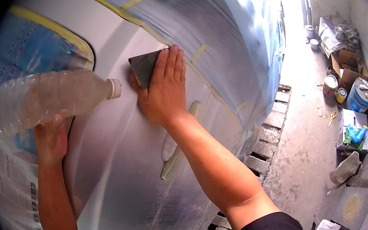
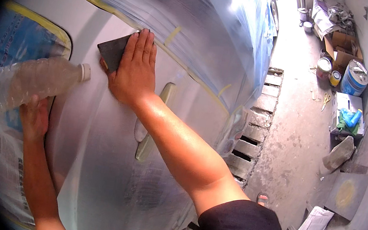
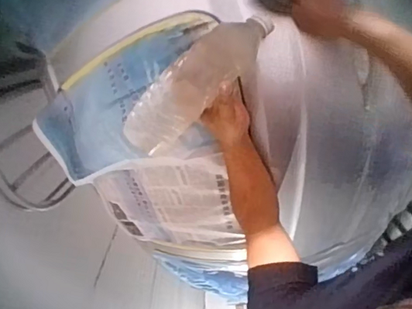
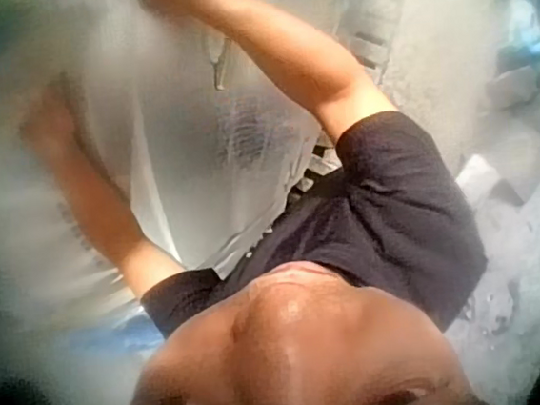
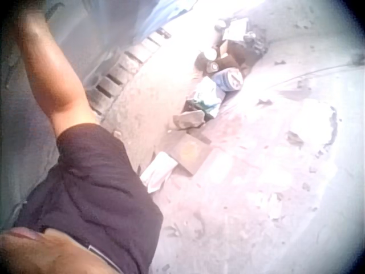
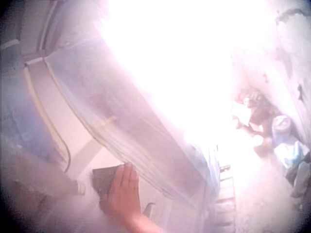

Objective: The person sands a car door panel using a sanding block while holding a plastic bottle in the other hand. The person repeatedly pours liquid from the bottle onto the door surface to keep it wet during the sanding process.

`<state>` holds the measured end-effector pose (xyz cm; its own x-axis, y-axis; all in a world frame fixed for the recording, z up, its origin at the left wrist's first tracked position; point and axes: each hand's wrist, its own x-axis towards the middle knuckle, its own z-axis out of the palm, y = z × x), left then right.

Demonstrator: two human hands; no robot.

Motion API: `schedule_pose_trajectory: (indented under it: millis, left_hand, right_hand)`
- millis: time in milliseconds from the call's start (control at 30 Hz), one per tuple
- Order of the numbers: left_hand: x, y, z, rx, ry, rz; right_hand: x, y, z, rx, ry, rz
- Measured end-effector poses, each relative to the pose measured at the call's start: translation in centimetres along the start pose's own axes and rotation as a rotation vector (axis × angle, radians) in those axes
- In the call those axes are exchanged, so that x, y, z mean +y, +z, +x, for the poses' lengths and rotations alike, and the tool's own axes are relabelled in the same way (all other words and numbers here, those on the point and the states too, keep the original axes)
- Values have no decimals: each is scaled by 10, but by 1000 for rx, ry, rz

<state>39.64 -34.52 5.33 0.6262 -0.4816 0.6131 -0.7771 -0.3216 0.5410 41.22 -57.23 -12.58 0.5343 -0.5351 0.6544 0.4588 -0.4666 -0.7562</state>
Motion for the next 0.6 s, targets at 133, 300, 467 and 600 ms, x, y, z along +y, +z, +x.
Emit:
schedule_pose_trajectory:
  millis: [133, 300, 467, 600]
  left_hand:
    - [-1, -6, -2, 57, -9, 1]
    - [-3, -6, 0, 68, 3, -32]
    - [1, 4, -1, 52, 12, -58]
    - [-1, -8, -5, 84, -24, -10]
  right_hand:
    - [-27, 5, -83, -105, -100, 73]
    - [-13, -5, -54, -125, -76, -26]
    - [1, 12, -22, 22, 49, 8]
    - [-31, 5, -111, -190, -12, 50]
